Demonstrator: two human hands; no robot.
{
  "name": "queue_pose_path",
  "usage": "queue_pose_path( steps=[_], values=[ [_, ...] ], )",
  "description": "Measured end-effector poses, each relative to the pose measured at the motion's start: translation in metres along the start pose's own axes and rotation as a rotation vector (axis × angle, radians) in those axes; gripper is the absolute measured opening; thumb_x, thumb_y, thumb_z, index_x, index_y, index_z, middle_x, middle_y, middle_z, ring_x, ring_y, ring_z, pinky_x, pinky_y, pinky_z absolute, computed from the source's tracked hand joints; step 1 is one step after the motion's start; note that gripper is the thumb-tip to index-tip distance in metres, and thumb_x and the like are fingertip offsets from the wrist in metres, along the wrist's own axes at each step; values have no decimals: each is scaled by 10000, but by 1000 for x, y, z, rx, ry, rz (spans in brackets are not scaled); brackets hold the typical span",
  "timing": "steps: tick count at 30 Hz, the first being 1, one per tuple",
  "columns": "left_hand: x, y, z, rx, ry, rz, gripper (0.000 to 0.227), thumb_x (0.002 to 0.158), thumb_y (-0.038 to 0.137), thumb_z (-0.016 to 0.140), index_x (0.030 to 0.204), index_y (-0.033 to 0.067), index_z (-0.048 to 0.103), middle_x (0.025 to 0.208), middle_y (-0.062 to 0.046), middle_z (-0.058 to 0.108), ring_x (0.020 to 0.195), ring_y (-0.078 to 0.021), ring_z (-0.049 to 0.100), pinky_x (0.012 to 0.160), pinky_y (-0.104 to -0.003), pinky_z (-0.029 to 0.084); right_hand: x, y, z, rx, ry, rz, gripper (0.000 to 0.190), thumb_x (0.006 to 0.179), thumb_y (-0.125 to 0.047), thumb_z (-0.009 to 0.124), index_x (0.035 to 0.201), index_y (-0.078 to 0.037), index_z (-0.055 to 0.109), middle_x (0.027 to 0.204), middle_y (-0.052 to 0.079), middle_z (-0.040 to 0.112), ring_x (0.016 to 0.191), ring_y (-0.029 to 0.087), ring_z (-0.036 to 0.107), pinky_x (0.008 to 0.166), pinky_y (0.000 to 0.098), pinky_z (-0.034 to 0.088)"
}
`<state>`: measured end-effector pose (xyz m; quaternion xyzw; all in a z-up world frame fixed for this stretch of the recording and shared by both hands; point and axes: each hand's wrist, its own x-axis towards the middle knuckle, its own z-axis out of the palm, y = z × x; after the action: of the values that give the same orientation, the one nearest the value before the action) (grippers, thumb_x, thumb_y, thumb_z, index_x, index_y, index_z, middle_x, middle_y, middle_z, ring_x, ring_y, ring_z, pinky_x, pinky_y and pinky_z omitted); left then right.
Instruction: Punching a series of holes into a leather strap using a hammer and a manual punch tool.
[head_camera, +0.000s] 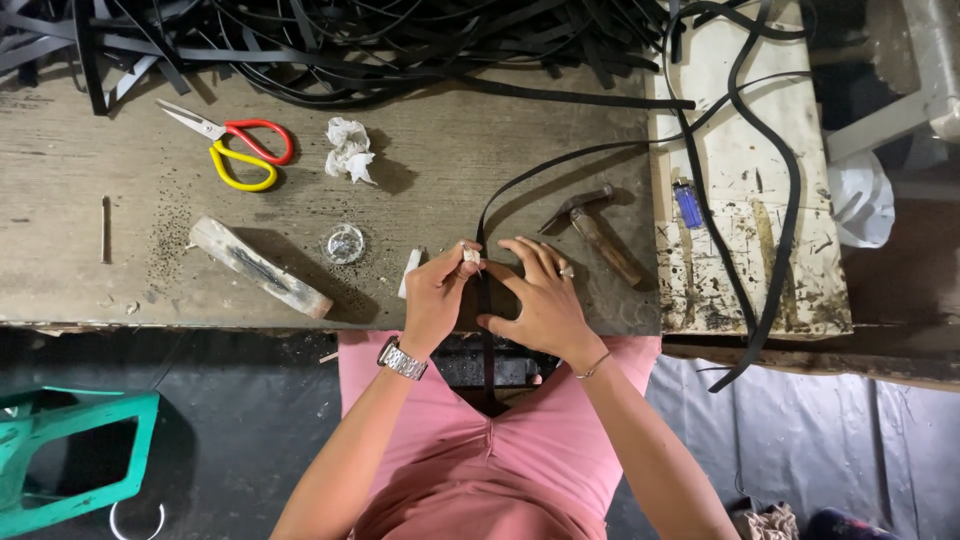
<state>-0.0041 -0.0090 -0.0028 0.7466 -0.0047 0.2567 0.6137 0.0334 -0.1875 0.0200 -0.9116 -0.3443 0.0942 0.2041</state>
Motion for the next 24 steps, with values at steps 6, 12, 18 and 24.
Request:
queue_pose_path(
  steps=[6, 12, 18, 24],
  values=[
    [-6, -19, 1, 89, -45, 134, 198, 922, -7, 732, 1112, 26, 776, 799, -139, 756, 740, -311, 749, 725, -344, 584, 0, -1, 2, -15, 97, -47, 690, 772, -578, 746, 1315, -171, 621, 1499, 90, 410, 1482, 325, 318, 1189, 586, 241],
    [-11, -30, 5, 50, -76, 155, 245, 921, -59, 693, 1119, 51, 786, 758, -97, 722, 685, -242, 706, 724, -313, 580, -5, 70, 29, -121, 706, 85, 332, 884, -283, 721, 1208, -214, 697, 1224, 6, 532, 1197, 234, 570, 1012, 407, 442],
    [-9, -25, 2, 84, -130, 187, 274, 931, -95, 648, 1164, 11, 747, 803, -159, 708, 737, -327, 716, 718, -359, 582, -25, 106, 7, -546, 464, 340, 344, 1041, -338, 617, 1258, -71, 625, 1072, 99, 598, 941, 289, 650, 709, 493, 547],
    [-11, -23, 6, 73, -146, 195, 288, 914, -129, 640, 1175, -40, 721, 852, -174, 722, 783, -334, 729, 742, -376, 590, -35, 83, -11, 153, 479, 364, 515, 1034, -480, 579, 1282, -33, 641, 935, 232, 738, 927, 444, 703, 716, 607, 532]
  ],
)
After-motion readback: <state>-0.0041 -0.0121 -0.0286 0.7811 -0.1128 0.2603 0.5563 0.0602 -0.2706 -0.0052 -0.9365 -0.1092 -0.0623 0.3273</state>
